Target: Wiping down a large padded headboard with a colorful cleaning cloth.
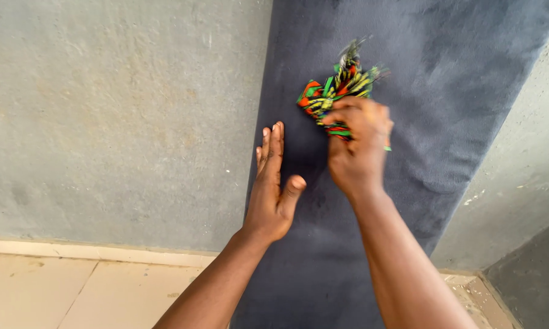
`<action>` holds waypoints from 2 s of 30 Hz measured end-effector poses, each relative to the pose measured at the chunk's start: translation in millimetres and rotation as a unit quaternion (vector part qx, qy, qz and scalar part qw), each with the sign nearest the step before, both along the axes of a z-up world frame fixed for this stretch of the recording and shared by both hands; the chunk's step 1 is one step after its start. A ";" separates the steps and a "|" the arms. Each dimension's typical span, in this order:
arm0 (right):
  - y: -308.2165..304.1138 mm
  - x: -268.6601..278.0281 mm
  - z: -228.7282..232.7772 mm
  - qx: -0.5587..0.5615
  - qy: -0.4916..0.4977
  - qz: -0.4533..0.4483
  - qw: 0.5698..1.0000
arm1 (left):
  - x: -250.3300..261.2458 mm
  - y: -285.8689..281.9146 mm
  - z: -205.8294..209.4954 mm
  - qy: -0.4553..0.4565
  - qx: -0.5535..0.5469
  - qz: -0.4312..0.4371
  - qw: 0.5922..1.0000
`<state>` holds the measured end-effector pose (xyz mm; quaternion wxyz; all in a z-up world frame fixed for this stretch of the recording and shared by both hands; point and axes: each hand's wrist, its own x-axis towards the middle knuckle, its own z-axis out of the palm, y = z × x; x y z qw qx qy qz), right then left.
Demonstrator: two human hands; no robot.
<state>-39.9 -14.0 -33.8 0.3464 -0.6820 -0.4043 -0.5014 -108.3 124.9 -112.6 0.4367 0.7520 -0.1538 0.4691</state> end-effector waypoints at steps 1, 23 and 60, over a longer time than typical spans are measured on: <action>6.5 4.8 -14.6 -0.001 0.003 -0.001 1.000 | -0.5 -0.2 -6.2 0.003 -0.001 -0.001 1.000; 39.3 44.3 49.6 -0.032 -0.106 0.068 0.992 | 20.0 -12.9 -35.4 -0.186 -0.147 -0.098 0.967; -86.8 37.7 -10.1 0.088 0.022 -0.038 0.995 | 24.7 -45.9 -13.9 0.086 0.155 0.131 0.975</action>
